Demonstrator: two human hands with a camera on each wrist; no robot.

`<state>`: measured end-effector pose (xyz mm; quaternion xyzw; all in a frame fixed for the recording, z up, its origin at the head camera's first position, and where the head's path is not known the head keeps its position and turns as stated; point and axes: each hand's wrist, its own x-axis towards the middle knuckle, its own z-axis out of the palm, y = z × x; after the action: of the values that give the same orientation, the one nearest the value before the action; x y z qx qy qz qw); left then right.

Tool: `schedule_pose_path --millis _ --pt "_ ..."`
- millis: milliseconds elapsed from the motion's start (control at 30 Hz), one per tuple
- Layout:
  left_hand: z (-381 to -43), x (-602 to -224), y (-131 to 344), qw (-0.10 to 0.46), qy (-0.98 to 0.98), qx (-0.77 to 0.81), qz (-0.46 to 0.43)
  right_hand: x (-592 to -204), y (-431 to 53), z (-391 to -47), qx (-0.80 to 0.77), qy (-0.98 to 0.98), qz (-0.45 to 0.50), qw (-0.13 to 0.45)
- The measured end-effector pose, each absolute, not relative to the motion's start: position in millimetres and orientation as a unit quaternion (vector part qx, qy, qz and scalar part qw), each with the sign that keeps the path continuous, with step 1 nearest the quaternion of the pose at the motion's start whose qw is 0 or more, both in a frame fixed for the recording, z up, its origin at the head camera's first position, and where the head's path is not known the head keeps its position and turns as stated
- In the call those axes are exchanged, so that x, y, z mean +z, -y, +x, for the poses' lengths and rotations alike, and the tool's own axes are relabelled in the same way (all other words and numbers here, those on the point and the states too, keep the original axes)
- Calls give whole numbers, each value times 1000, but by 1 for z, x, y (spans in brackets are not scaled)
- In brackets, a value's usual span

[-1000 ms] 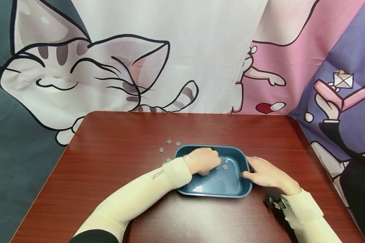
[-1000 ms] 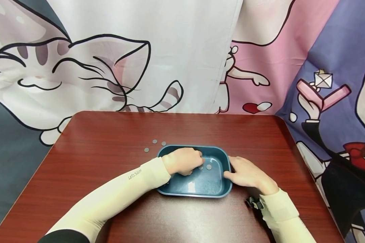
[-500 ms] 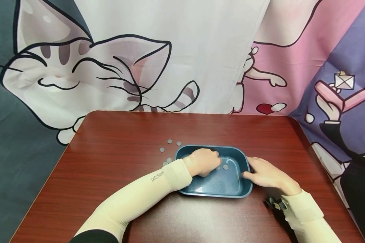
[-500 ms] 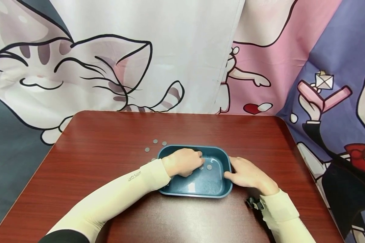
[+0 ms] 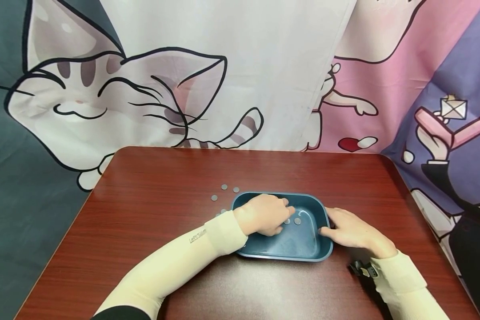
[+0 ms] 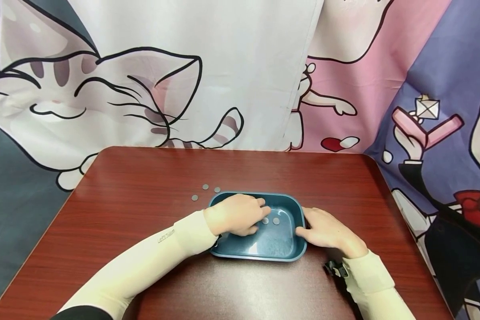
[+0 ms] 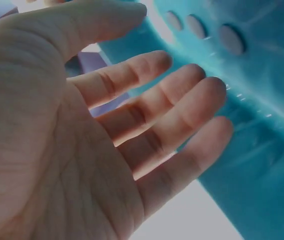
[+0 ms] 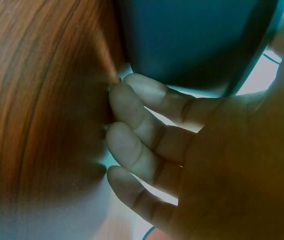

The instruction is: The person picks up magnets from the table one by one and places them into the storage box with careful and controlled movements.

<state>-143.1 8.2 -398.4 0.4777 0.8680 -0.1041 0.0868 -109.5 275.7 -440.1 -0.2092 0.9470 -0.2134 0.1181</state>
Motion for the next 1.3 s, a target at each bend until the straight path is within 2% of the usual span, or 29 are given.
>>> schedule_pose_path --millis 267,533,967,1300 --pt "-136 -378 7 75 -876 -67 472 -440 -276 -109 -217 -946 -209 119" --pt "-135 -375 36 50 -884 11 466 -440 -276 -109 -213 -948 -206 116" --pt "-130 -393 123 -14 -895 97 434 -439 -275 -110 -210 -948 -215 107" --pt "-115 -415 175 -19 -910 127 395 -439 -274 -110 -211 -948 -213 107"
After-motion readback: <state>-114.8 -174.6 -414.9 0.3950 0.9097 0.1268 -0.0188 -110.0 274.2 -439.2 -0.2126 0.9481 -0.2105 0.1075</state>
